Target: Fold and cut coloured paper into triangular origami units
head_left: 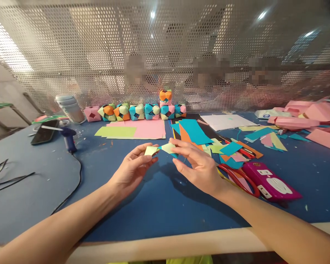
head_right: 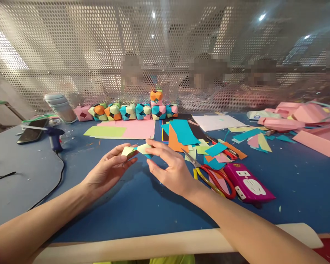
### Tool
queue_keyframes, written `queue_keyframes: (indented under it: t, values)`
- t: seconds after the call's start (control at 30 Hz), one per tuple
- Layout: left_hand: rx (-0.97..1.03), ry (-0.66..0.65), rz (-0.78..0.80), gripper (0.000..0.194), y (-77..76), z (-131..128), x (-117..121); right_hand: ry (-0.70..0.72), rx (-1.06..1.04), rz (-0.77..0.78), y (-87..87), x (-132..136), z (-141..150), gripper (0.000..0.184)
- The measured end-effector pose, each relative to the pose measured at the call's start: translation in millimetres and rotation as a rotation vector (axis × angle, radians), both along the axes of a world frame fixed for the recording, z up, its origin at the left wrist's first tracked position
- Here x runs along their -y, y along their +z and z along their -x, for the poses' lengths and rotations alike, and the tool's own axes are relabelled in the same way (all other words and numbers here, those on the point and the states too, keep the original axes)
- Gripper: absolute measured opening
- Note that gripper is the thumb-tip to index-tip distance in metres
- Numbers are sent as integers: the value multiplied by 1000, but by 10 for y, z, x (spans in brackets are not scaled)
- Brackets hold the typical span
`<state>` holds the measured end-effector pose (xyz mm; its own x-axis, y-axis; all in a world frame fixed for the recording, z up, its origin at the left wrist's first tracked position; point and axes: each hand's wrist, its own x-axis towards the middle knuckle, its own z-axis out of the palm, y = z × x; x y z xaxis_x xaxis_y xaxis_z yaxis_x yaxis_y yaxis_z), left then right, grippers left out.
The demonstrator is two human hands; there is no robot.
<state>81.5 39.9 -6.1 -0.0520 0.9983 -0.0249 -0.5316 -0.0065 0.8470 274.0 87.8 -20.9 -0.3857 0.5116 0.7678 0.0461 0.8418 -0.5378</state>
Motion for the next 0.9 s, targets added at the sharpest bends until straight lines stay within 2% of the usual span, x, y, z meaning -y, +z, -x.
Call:
queue_keyframes:
  t: [0.23, 0.37, 0.53, 0.9]
  values:
    - [-78, -10, -78, 29, -17, 20, 3, -73, 65, -197, 73, -1, -19, 25]
    - [-140, -12, -130, 30, -27, 26, 6, -97, 119, -187, 93, 5, -28, 23]
    - [-183, -18, -179, 33, -47, 21, 22, -88, 116, -152, 38, -12, -14, 24]
    - [-386, -11, -217, 38, -119, 34, 47, -96, 138, -249, 4, -26, -2, 26]
